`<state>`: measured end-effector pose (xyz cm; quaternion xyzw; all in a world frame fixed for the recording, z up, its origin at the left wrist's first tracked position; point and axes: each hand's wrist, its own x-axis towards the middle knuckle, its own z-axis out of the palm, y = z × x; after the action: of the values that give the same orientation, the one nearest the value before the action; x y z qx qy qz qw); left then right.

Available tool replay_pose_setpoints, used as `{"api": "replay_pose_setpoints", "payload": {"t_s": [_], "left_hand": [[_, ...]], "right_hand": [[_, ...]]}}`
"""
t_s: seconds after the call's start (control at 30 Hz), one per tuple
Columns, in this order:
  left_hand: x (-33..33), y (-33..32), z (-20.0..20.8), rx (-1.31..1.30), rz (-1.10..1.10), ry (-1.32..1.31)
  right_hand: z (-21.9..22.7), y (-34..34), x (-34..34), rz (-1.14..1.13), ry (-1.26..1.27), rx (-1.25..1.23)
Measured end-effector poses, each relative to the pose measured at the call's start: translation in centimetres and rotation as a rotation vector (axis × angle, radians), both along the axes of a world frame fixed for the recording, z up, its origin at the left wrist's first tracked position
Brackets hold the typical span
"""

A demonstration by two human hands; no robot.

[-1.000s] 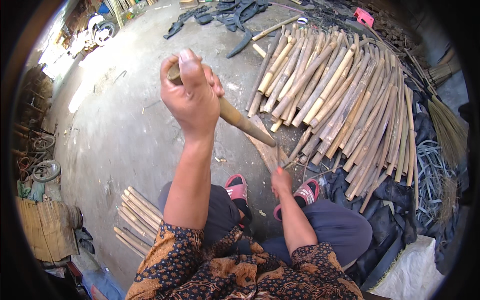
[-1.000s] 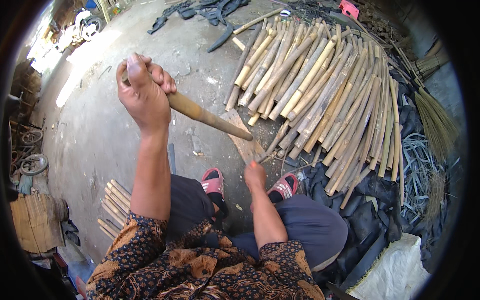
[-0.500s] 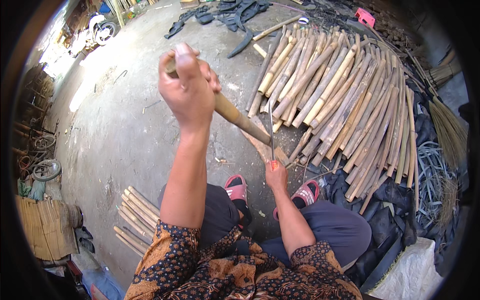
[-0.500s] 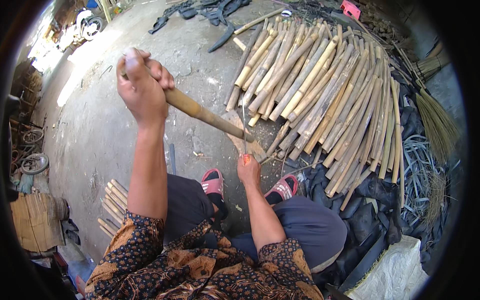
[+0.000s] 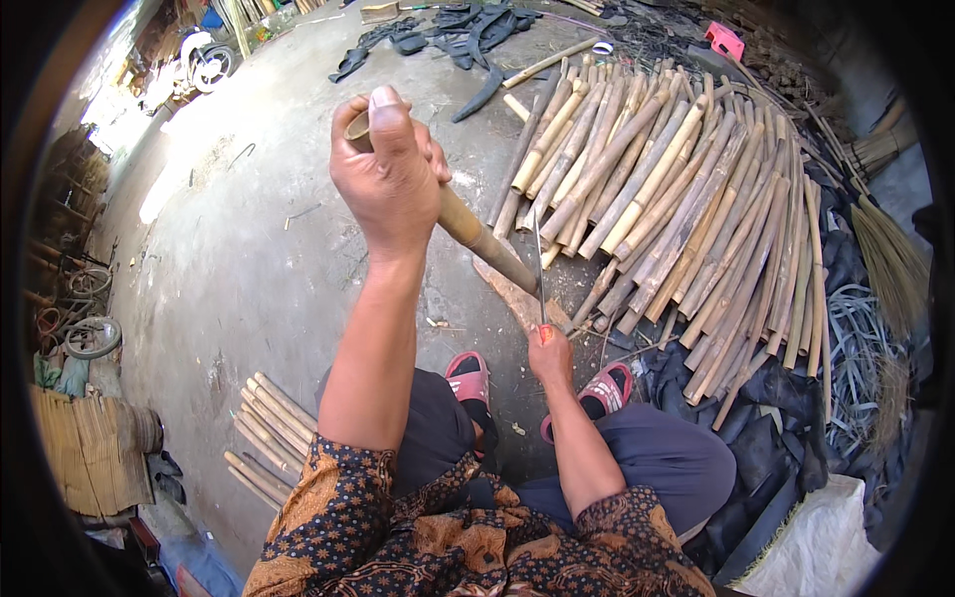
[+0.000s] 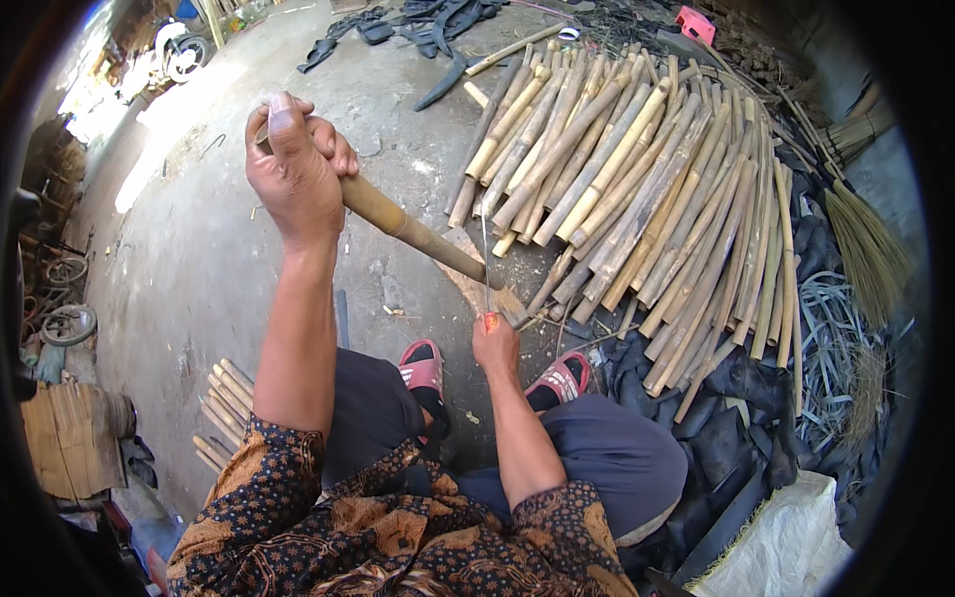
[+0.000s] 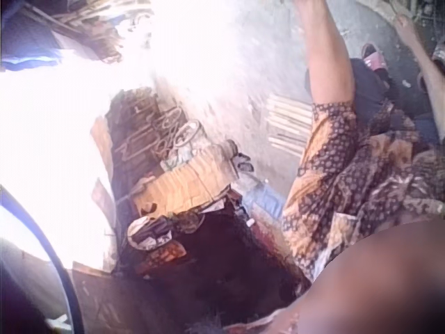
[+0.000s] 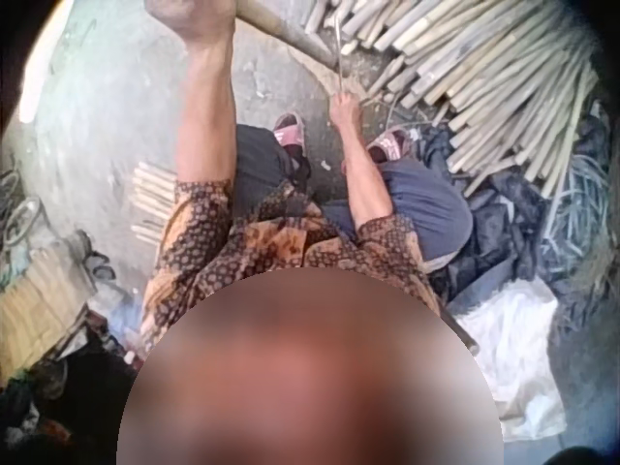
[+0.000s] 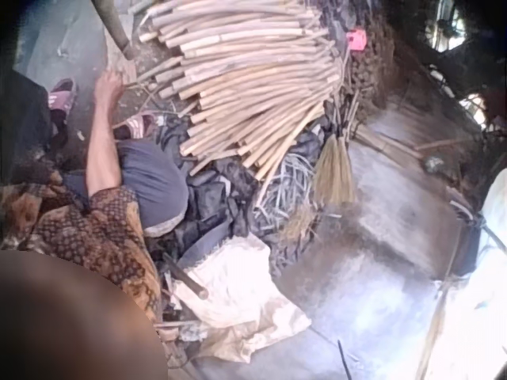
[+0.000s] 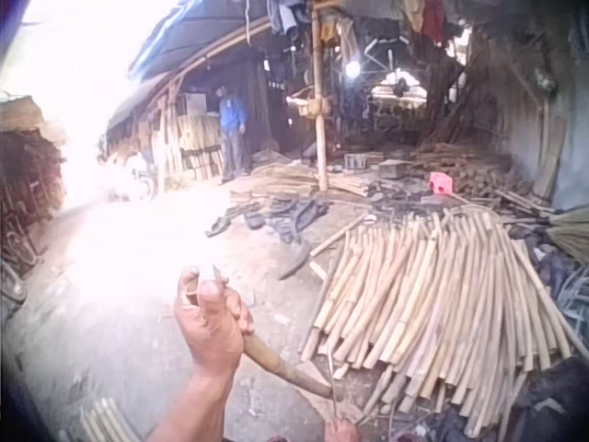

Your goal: The person sits on the floor and repeatedly picks up bamboo sticks, then uses a knife to shave and shape the ends. Finished pieces are placed in a growing pile nearby.

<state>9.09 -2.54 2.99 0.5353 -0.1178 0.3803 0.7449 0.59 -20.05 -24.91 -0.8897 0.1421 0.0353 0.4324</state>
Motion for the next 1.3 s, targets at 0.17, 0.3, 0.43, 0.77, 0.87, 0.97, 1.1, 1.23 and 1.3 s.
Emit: {"api": "replay_pose_setpoints", "payload": {"t_s": [0.17,0.3,0.43,0.77,0.87,0.97,1.1,1.23,1.3], "left_hand": [[-0.4,0.7,-0.2,0.049,0.001,0.024],[0.1,0.3,-0.3,0.046,0.022,0.003],[0.0,-0.8,0.1,0.074,-0.002,0.032],[0.4,0.0,0.2,0.07,0.006,0.016],[0.6,-0.7,0.4,0.077,0.002,0.024],[0.5,-1.4,0.7,0.092,-0.033,0.013],[0.7,-0.7,1.1,0.07,-0.022,0.001],[0.6,-0.7,0.6,0.084,-0.017,0.006],[0.7,-1.1,0.6,0.089,-0.007,-0.006]], "right_hand": [[2.6,-1.4,0.5,-0.042,-0.092,0.273],[2.7,-1.0,-0.5,-0.074,-0.592,0.351],[-0.9,-0.1,-1.3,-0.014,-0.305,-0.063],[0.9,-1.8,0.3,-0.113,-0.479,0.261],[-1.1,-0.9,-0.6,-0.073,-0.544,0.115],[-1.8,-0.5,-0.6,-0.001,-0.172,-0.093],[1.1,-1.5,0.1,-0.029,-0.03,0.281],[1.9,-1.3,-0.7,-0.036,-0.581,0.301],[0.6,-0.5,-1.3,-0.065,-0.605,0.263]]}}
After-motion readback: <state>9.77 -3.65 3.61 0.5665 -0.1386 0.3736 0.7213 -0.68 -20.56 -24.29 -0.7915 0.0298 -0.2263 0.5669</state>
